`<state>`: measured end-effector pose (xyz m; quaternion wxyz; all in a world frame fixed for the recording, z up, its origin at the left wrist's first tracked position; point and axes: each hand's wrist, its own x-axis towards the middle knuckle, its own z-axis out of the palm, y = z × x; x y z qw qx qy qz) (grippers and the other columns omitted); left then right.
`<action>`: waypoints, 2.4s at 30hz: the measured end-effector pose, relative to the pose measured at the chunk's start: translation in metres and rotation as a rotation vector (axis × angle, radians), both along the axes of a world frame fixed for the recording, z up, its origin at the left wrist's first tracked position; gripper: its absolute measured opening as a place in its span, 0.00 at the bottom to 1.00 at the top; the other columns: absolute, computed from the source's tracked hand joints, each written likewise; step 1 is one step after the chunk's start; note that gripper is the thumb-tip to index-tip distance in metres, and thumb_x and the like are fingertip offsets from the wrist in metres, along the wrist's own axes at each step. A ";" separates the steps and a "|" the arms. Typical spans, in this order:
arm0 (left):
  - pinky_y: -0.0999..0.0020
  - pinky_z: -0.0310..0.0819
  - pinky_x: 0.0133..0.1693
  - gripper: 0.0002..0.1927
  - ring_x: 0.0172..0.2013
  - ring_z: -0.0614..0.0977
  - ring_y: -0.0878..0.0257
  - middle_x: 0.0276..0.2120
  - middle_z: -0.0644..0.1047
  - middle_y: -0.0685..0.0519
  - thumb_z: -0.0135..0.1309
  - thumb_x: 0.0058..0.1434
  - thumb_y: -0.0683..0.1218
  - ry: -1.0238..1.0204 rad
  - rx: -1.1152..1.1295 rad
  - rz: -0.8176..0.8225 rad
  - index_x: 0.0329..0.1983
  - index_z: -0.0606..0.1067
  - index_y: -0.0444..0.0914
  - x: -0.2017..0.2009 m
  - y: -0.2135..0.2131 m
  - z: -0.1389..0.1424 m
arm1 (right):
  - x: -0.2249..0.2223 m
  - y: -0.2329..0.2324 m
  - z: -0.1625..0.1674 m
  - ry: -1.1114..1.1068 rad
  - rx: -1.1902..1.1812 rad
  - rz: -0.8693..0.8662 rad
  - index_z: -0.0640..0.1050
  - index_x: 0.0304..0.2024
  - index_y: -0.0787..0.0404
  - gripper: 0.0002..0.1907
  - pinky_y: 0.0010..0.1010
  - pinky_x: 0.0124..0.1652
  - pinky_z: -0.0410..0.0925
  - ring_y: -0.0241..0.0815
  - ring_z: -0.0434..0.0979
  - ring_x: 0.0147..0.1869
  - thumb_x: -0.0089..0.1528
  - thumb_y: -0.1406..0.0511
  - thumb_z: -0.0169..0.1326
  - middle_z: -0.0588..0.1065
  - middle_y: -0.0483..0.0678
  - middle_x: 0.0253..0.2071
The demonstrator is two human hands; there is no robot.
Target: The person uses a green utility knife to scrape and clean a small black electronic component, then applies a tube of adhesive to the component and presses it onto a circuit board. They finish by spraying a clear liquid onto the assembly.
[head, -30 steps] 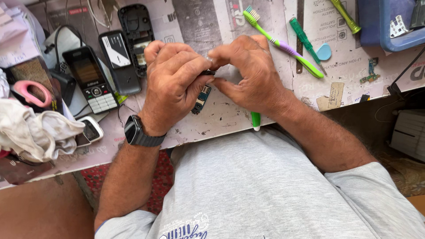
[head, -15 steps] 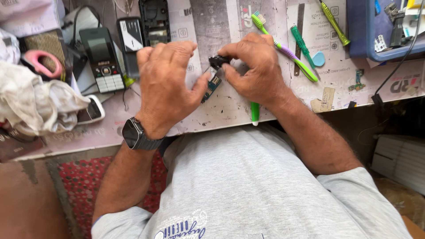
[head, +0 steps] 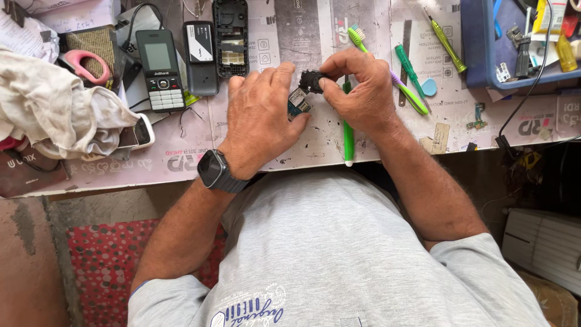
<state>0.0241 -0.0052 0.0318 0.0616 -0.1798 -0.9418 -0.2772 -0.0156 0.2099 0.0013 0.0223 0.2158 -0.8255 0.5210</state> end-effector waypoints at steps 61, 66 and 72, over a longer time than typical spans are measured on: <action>0.74 0.81 0.39 0.16 0.37 0.83 0.71 0.37 0.82 0.53 0.54 0.62 0.39 -0.857 0.969 -0.157 0.53 0.76 0.33 -0.047 -0.039 -0.009 | -0.015 -0.009 0.011 -0.560 -0.662 0.051 0.71 0.59 0.72 0.20 0.31 0.49 0.80 0.41 0.83 0.47 0.65 0.77 0.59 0.79 0.57 0.45; 0.76 0.77 0.36 0.15 0.35 0.81 0.73 0.36 0.82 0.56 0.55 0.62 0.40 -0.870 0.942 -0.150 0.52 0.76 0.35 -0.050 -0.040 -0.010 | -0.018 -0.006 0.011 -0.626 -0.609 0.058 0.71 0.62 0.73 0.23 0.24 0.44 0.77 0.38 0.82 0.46 0.65 0.76 0.60 0.79 0.56 0.45; 0.76 0.75 0.34 0.14 0.33 0.80 0.74 0.34 0.82 0.57 0.56 0.62 0.41 -0.860 0.917 -0.139 0.52 0.77 0.36 -0.052 -0.040 -0.011 | -0.023 -0.004 0.007 -0.627 -0.618 0.088 0.72 0.60 0.73 0.20 0.24 0.40 0.77 0.38 0.82 0.42 0.67 0.75 0.60 0.79 0.57 0.44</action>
